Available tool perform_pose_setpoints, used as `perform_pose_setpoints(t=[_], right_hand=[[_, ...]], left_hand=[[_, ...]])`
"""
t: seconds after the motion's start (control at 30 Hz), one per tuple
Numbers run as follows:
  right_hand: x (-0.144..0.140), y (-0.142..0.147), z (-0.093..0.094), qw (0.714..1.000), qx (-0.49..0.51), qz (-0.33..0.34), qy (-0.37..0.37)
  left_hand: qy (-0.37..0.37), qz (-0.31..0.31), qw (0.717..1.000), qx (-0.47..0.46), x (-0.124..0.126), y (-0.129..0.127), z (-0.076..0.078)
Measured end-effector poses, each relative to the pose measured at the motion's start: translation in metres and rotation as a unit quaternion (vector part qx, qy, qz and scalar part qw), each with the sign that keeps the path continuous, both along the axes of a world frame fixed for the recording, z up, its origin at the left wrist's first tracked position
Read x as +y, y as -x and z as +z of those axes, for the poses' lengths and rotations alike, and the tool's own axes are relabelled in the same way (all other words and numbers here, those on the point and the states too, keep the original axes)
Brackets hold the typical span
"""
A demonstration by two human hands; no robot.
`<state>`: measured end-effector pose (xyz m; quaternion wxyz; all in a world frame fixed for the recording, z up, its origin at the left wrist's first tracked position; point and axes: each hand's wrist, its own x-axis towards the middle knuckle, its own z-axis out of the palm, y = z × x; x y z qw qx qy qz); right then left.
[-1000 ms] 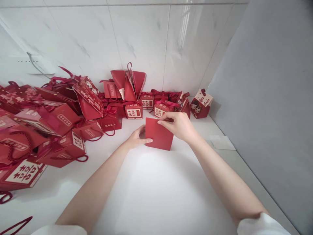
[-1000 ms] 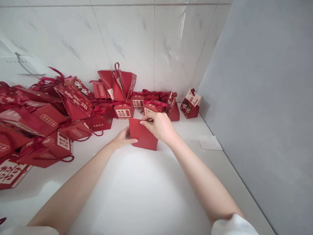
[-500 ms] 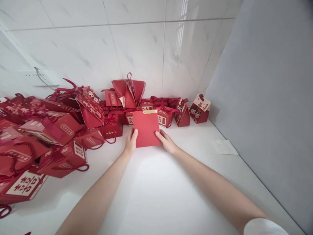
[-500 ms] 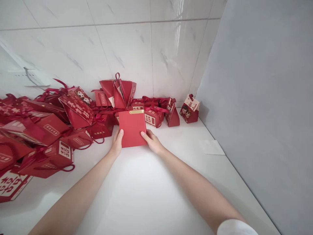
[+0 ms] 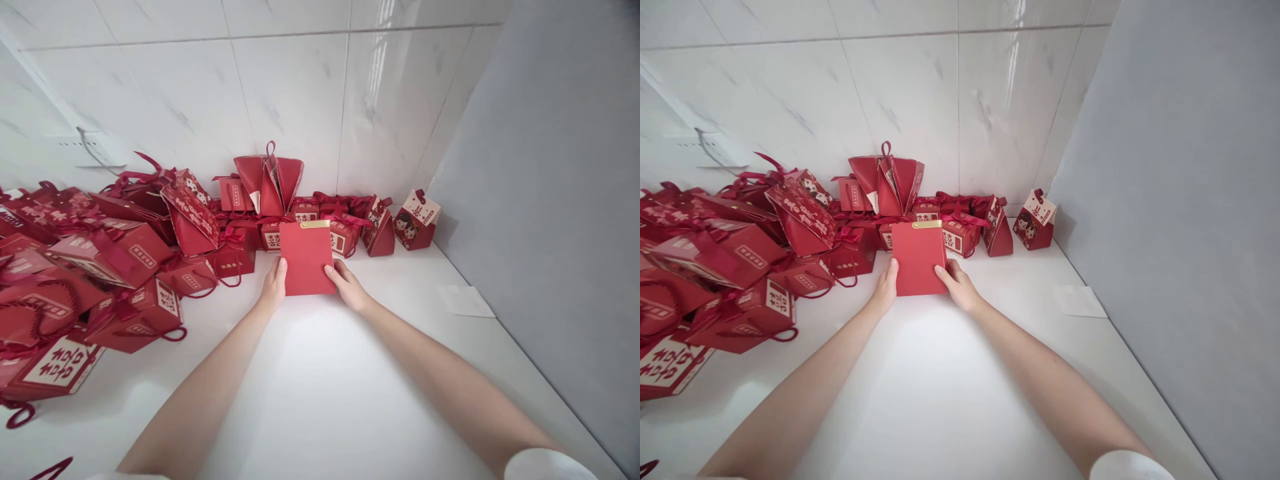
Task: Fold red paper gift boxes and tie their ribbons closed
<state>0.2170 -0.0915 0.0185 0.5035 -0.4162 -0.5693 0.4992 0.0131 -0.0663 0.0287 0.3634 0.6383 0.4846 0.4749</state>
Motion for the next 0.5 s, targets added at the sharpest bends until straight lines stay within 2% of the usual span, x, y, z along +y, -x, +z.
perform_pose_setpoints(t=[0.17, 0.5], right_hand=[[0.0019, -0.0028, -0.0011, 1.000, 0.017, 0.023, -0.011], [0.0020, -0.0033, -0.0039, 1.000, -0.002, 0.009, -0.020]], left_hand=[[-0.005, -0.004, 1.000, -0.002, 0.0017, 0.0000, -0.0033], [-0.006, -0.012, 1.000, -0.011, 0.0025, -0.0003, -0.0058]])
